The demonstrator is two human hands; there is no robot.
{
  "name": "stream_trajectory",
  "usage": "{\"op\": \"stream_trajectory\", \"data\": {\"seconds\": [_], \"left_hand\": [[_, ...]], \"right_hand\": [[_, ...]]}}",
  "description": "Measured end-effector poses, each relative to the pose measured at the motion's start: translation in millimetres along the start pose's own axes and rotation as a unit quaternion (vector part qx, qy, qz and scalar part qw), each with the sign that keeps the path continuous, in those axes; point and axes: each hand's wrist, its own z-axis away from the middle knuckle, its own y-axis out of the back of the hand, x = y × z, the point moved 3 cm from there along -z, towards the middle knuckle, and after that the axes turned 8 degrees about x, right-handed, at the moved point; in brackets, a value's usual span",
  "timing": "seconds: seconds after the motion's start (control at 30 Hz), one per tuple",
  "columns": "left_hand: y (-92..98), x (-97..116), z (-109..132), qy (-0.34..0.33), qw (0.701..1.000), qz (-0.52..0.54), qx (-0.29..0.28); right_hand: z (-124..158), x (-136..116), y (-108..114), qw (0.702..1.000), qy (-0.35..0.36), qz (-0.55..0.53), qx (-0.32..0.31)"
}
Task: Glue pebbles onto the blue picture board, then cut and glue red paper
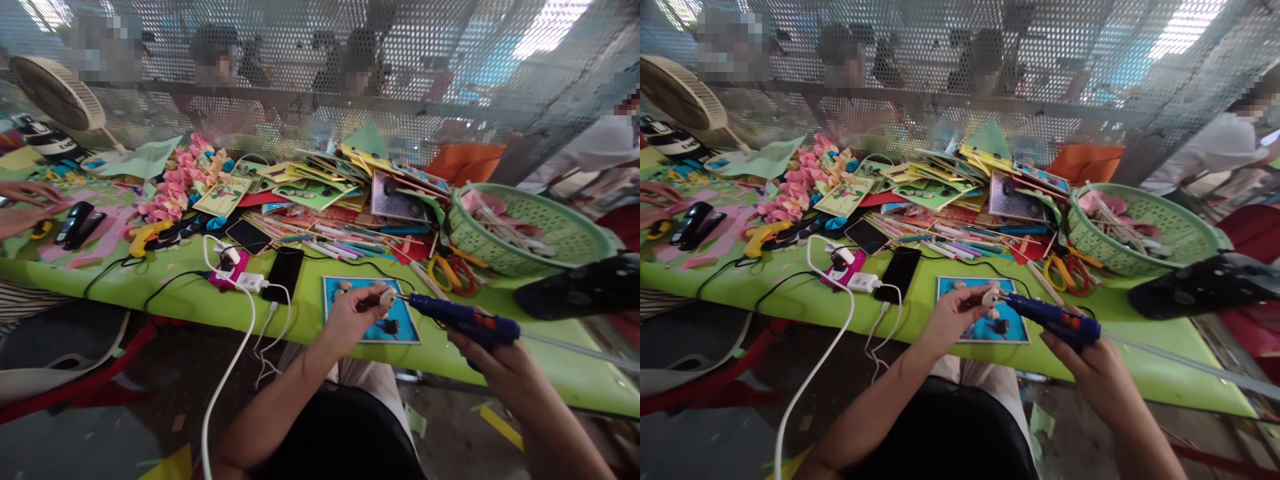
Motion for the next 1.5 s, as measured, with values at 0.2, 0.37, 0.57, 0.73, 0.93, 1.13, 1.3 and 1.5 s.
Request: {"op": "stream_trajectory", "data": {"seconds": [0.2,0.37,0.57,0.73,0.93,1.13,1.3,1.5], "left_hand": [[0.7,-3,1,0.004,1.0,0.015,-0.002],[-0.1,0,2,0.003,1.0,-0.005,0.004],[-0.3,0,1,-0.008,1.0,-0.016,-0.001],[-0.2,-2,-1,-0.01,1.0,-0.01,-0.006],[-1.2,-2,-1,-0.009,1.0,-0.005,-0.006],[-0.8,0,-1,-0.004,1.0,-0.01,-0.004],[-1.9,0,-1,0.005,1.0,0.006,-0.004],[-2.6,-1,0,-0.004,1.0,0.017,-0.008]], "right_hand": [[-1,1,0,0.999,-0.042,-0.024,-0.014],[-4,-13,4,0.999,-0.032,-0.023,-0.013],[3,-9,1,0.999,-0.029,-0.022,-0.029],[6,-7,-1,0.999,-0.03,-0.036,-0.021],[5,-12,-1,0.998,-0.028,-0.041,-0.04],[4,-13,2,0.999,-0.016,-0.024,-0.037],[2,-12,4,0.999,-0.031,-0.023,-0.026],[-2,-9,3,0.999,-0.034,-0.021,-0.011]]}}
